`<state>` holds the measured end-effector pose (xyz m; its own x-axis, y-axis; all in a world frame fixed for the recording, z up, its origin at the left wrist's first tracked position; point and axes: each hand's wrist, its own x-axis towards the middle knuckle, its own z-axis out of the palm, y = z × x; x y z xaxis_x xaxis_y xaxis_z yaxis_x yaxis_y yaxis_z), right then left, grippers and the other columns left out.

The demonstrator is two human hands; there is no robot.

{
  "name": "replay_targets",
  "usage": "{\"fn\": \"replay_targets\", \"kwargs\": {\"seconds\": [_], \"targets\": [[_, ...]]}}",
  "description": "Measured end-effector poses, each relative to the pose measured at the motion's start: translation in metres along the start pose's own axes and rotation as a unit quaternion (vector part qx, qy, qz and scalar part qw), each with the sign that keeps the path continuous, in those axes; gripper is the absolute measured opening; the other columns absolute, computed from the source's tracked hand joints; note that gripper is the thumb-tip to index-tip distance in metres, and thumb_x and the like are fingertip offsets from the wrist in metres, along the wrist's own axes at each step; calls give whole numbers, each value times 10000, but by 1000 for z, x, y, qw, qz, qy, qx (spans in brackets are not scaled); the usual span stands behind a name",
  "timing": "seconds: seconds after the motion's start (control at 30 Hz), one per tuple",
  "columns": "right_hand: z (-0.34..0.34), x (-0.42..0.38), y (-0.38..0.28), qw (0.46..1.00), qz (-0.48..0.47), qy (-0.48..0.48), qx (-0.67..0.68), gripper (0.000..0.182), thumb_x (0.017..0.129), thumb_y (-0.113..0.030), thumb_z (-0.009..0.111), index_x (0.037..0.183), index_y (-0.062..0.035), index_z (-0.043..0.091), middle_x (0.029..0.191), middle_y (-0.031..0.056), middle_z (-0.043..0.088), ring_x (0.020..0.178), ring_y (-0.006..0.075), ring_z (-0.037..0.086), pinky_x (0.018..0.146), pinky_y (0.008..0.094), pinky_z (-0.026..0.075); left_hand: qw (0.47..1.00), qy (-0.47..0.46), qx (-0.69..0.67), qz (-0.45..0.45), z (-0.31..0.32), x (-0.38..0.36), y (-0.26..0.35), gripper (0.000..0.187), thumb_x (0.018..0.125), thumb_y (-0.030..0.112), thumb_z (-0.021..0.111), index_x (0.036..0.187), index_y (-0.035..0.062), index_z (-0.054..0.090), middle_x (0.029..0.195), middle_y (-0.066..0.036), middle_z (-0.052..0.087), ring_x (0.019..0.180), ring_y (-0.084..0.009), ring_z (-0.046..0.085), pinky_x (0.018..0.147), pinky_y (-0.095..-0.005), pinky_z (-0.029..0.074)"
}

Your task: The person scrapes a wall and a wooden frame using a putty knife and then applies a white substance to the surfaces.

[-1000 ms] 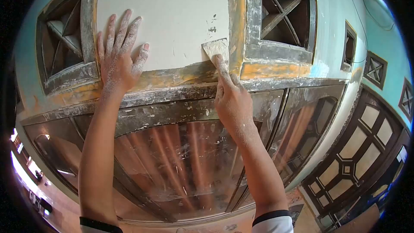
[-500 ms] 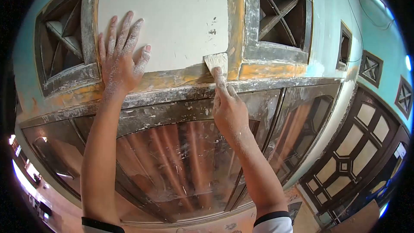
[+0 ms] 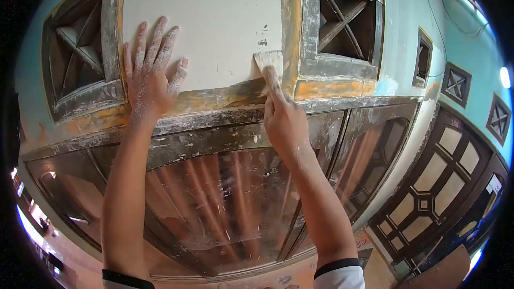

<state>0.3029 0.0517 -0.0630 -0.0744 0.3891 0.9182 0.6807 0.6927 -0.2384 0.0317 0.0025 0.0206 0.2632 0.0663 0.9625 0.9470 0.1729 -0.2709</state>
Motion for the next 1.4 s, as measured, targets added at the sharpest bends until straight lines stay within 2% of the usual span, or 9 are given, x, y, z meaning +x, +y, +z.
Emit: {"fn": "replay_targets", "kwargs": {"seconds": [0.23, 0.4, 0.77, 0.83, 0.9, 0.97, 1.17, 1.3, 1.4], "targets": [[17, -18, 7, 996, -58, 53, 45, 578, 1042, -113, 564, 1600, -186, 437, 895, 248, 726, 759, 465, 695, 673, 532, 555, 1000, 3, -3, -5, 2, 1, 0, 615, 1018, 444, 569, 1594, 251, 469, 1733, 21, 304, 1615, -286, 218, 1305, -570, 126], [0, 18, -1, 997, -7, 32, 71, 560, 1055, -119, 545, 1601, -183, 438, 744, 232, 693, 657, 450, 685, 606, 530, 527, 1000, -1, 6, -6, 0, 2, 1, 618, 1017, 446, 569, 1594, 250, 468, 1732, 19, 306, 1616, -285, 216, 1307, -566, 124], [-8, 28, -5, 997, 18, 4, 81, 542, 1051, -127, 540, 1584, -189, 458, 761, 255, 690, 705, 473, 687, 642, 553, 536, 1000, -2, -1, -6, 1, 1, 1, 646, 985, 455, 606, 1587, 263, 469, 1738, 34, 280, 1620, -281, 191, 1311, -579, 90], [-8, 37, -5, 997, -5, 16, 79, 534, 1070, -106, 535, 1594, -185, 471, 714, 246, 645, 559, 375, 605, 608, 416, 505, 1000, 2, 17, -3, 0, 0, 1, 627, 1005, 418, 574, 1596, 236, 468, 1732, 14, 310, 1613, -299, 222, 1299, -567, 143], [-9, 33, -4, 998, -15, 16, 58, 544, 1060, -100, 546, 1593, -177, 470, 656, 232, 617, 529, 371, 589, 588, 411, 493, 1000, 1, 17, 1, 1, -1, 1, 627, 1004, 415, 574, 1595, 234, 469, 1732, 12, 309, 1612, -301, 227, 1297, -569, 145], [-9, 26, -3, 998, 5, -28, 58, 614, 1028, -129, 553, 1619, -183, 395, 800, 246, 717, 719, 475, 694, 668, 560, 554, 1000, 5, 21, 5, 1, 0, 0, 626, 1004, 412, 574, 1594, 231, 470, 1733, 10, 309, 1610, -304, 231, 1296, -571, 148], [-14, 41, 1, 997, -31, -46, 44, 674, 1014, -128, 559, 1645, -154, 324, 870, 258, 728, 769, 476, 700, 703, 573, 560, 1000, 10, 15, 11, -1, 3, 0, 637, 982, 384, 599, 1586, 217, 485, 1727, -4, 328, 1608, -317, 239, 1290, -578, 154], [-8, 46, 2, 998, -51, -14, 40, 656, 1026, -153, 551, 1641, -146, 324, 812, 253, 715, 731, 474, 695, 676, 571, 555, 1000, -2, 24, 6, -2, 3, 0, 637, 974, 365, 608, 1579, 201, 493, 1720, -20, 344, 1606, -326, 244, 1286, -581, 162], [-9, 32, -1, 996, -21, -51, 63, 635, 1033, -155, 545, 1633, -137, 337, 770, 251, 703, 688, 470, 688, 651, 572, 552, 999, -2, 30, 14, -2, 1, -1, 636, 974, 360, 608, 1577, 192, 494, 1718, -31, 345, 1604, -332, 248, 1285, -579, 166]]}}
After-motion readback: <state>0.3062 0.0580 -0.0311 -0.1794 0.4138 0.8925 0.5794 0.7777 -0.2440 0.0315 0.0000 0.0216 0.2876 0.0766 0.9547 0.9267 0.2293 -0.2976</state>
